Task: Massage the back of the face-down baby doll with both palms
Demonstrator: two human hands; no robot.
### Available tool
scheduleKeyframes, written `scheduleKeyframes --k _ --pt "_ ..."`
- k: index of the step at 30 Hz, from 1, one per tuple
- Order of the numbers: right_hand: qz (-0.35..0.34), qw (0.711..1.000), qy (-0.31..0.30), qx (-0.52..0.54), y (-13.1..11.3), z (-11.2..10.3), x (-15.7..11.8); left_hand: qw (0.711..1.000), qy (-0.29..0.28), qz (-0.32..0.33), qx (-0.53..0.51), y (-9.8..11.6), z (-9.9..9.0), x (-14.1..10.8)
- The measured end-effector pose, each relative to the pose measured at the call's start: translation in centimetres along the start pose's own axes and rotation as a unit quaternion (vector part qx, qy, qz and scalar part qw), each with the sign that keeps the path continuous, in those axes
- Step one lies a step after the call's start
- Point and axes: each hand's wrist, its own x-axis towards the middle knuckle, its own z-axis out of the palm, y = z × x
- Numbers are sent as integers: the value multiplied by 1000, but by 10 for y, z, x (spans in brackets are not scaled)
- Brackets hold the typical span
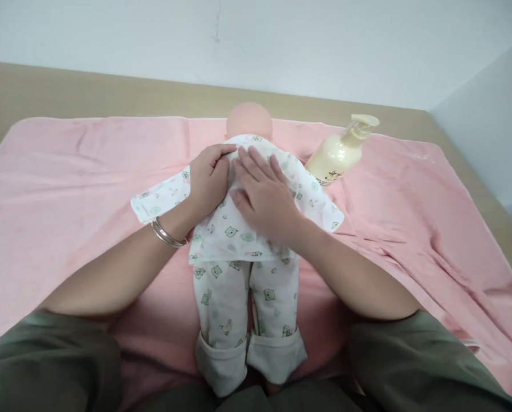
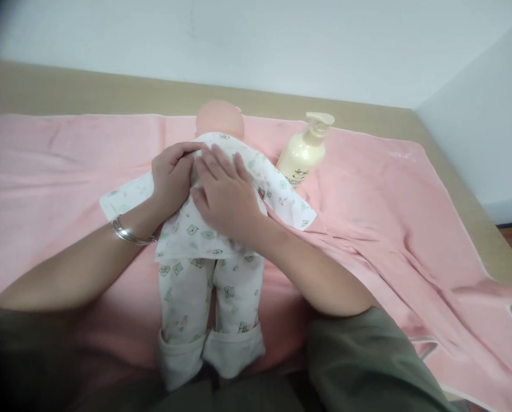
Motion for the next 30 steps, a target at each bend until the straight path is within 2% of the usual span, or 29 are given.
scheduleKeyframes --k 3,6,12,15,19,25,30 --pt "61 998 9 20 15 -2 12 1000 -7 3 18 1 0 0" --pt "75 997 22 3 8 0 5 1000 -10 6 17 1 0 0" --pt "-26 997 37 -66 -35 10 -35 1000 -4 10 -6 -2 0 -1" --pt "-54 996 44 -64 -40 14 -41 1000 -11 5 -4 -3 0 0" --pt "-51 998 34 -15 -24 9 -27 1000 -12 -2 7 -1 -1 0" --pt "95 993 45 44 21 3 10 999 -15 5 30 2 -2 0" --pt "113 990 60 60 37 7 18 996 -41 27 81 6 -2 -5"
